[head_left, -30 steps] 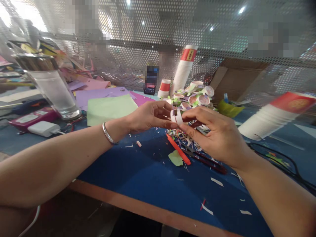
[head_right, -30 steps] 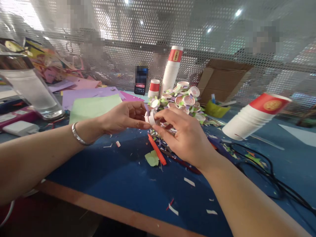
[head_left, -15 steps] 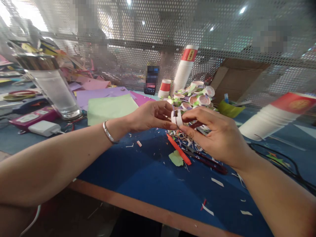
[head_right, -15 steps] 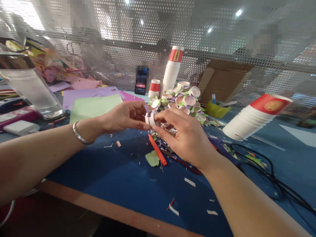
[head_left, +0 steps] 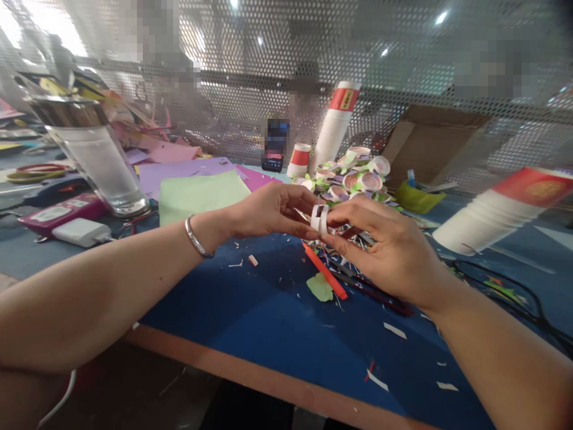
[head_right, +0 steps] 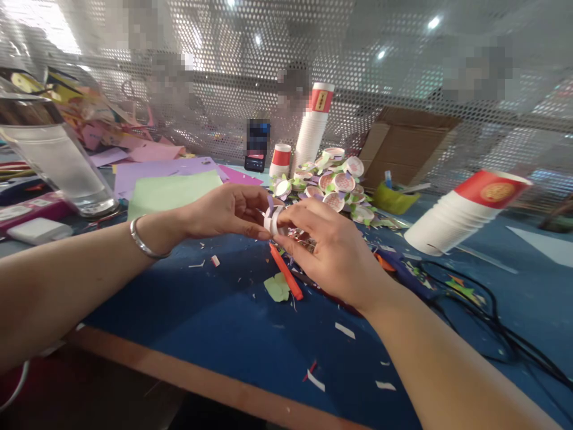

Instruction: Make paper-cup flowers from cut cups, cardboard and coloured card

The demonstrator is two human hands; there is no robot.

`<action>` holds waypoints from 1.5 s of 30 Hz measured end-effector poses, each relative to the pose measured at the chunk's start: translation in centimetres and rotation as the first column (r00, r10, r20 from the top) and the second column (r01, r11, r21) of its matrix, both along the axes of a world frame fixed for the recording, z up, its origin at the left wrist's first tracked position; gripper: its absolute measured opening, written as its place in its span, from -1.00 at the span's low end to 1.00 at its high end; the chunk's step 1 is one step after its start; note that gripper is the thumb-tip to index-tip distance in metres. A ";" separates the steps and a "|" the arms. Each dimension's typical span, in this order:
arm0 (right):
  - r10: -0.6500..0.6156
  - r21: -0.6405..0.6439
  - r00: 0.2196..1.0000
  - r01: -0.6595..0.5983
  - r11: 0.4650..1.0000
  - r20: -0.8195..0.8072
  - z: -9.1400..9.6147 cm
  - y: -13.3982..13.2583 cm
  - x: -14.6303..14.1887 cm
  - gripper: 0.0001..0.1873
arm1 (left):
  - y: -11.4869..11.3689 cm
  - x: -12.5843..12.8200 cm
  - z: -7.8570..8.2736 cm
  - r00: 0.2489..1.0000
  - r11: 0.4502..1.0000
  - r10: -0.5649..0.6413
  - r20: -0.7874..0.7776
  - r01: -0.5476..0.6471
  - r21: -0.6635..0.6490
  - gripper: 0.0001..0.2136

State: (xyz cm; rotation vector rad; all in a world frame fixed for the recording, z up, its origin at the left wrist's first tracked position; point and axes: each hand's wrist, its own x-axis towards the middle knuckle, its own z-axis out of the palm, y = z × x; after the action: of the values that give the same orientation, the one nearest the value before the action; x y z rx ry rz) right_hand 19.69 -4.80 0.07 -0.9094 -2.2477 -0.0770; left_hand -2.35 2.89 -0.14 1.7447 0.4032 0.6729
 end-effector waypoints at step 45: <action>-0.099 -0.381 0.987 0.043 0.924 -0.129 0.4 -0.6 -0.4 -0.80 | -1.1 0.5 0.3 0.998 0.964 0.046 -0.044 -0.056 -0.260 -0.80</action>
State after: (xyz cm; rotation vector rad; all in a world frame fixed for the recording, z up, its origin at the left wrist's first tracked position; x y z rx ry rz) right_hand 19.33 -5.37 0.48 -1.1575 -2.1266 0.3925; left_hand -1.89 1.78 0.14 1.5024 0.5402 0.5955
